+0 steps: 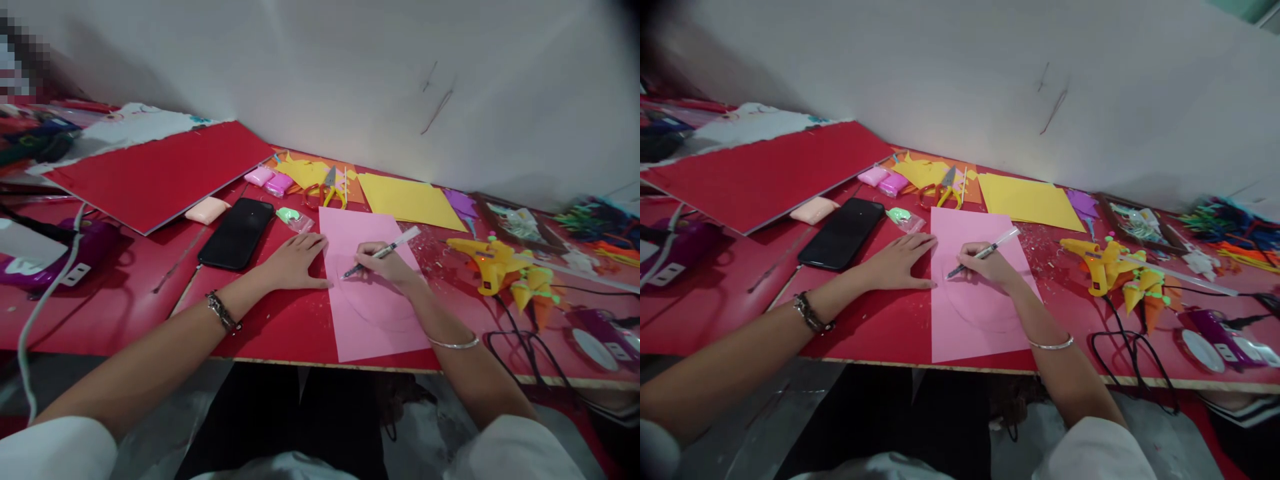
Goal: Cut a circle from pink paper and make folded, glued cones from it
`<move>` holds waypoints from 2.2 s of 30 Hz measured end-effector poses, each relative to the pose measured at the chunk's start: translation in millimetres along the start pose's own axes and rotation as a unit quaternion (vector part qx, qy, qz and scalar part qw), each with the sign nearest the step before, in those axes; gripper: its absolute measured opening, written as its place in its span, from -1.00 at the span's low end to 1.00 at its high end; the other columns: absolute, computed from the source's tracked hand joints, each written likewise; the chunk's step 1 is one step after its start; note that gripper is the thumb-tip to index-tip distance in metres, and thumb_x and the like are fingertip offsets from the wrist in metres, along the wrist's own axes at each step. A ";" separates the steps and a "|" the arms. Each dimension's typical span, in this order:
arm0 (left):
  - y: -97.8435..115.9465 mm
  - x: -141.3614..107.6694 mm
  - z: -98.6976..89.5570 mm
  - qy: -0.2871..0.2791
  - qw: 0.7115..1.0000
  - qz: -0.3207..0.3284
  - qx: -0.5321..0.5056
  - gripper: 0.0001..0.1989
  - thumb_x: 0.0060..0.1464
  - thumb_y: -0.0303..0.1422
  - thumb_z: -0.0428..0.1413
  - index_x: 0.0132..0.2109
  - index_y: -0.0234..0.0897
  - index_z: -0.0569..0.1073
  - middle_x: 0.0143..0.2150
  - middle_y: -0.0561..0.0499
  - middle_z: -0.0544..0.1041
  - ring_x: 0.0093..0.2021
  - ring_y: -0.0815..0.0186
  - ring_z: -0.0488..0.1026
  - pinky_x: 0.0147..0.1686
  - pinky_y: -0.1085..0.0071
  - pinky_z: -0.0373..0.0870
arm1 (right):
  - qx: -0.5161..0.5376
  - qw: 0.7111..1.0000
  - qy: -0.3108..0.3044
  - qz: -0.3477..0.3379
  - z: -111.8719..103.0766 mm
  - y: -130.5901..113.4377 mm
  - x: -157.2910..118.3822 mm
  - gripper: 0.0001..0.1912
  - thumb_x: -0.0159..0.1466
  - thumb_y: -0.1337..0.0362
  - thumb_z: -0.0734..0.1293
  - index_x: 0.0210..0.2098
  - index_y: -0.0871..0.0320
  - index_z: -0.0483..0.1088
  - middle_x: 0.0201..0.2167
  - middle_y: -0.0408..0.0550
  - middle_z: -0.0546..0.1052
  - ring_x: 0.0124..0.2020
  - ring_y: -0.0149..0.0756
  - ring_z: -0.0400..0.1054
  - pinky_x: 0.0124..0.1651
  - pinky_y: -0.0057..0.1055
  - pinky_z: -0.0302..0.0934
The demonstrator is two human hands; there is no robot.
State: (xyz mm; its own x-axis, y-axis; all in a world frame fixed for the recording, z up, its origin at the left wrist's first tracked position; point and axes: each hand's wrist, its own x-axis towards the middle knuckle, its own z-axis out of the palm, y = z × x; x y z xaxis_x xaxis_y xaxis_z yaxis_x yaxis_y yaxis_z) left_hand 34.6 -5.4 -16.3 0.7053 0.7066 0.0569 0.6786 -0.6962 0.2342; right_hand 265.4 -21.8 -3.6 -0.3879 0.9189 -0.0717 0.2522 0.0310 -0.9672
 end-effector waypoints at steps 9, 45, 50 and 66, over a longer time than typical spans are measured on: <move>0.7 -0.1 -1.2 -0.005 1.000 -0.003 -0.003 -0.07 -0.10 0.21 -0.13 0.26 -0.39 0.00 0.27 -0.21 0.04 0.24 0.01 -0.04 0.16 0.12 -0.04 | -0.002 1.000 -0.009 -0.003 6.5 -0.5 9.3 -0.72 0.14 0.15 0.30 -0.56 0.23 0.29 -0.67 -0.14 0.41 -0.67 -0.50 0.26 -0.61 -0.57 0.14; -0.3 0.7 -0.4 -0.009 1.000 -0.002 -0.021 -0.05 -0.12 0.21 -0.11 0.27 -0.34 -0.03 0.28 -0.17 0.02 0.25 0.00 -0.07 0.17 0.12 -0.07 | 0.011 0.999 -0.002 0.038 10.1 0.9 -22.6 -0.73 0.17 0.15 0.26 -0.54 0.22 0.31 -0.67 -0.16 0.39 -0.67 -0.52 0.24 -0.62 -0.59 0.13; -0.2 0.7 -1.5 -0.010 1.000 -0.004 -0.015 -0.05 -0.12 0.22 -0.12 0.27 -0.35 -0.03 0.28 -0.17 0.02 0.25 0.01 -0.07 0.16 0.12 -0.05 | 0.020 1.000 0.000 0.017 13.7 0.6 -22.1 -0.74 0.15 0.14 0.30 -0.50 0.22 0.30 -0.60 -0.13 0.43 -0.62 -0.51 0.27 -0.57 -0.58 0.17; -0.7 1.7 -3.6 -0.014 1.000 0.002 0.005 -0.06 -0.11 0.23 -0.15 0.27 -0.33 -0.02 0.28 -0.18 0.04 0.24 0.02 -0.04 0.16 0.14 -0.06 | 0.025 0.997 0.063 -0.037 -6.4 -2.6 -42.0 -0.77 0.18 0.17 0.25 -0.48 0.20 0.38 -0.57 -0.13 0.42 -0.55 -0.46 0.31 -0.46 -0.51 0.21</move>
State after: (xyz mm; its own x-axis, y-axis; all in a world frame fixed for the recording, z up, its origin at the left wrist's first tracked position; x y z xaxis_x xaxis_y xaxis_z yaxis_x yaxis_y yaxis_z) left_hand 34.6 -3.3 -12.9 0.7130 0.7006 0.0303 0.6780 -0.6997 0.2252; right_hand 286.7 -57.9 3.5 -0.2892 0.9568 0.0293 0.1813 0.0847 -0.9798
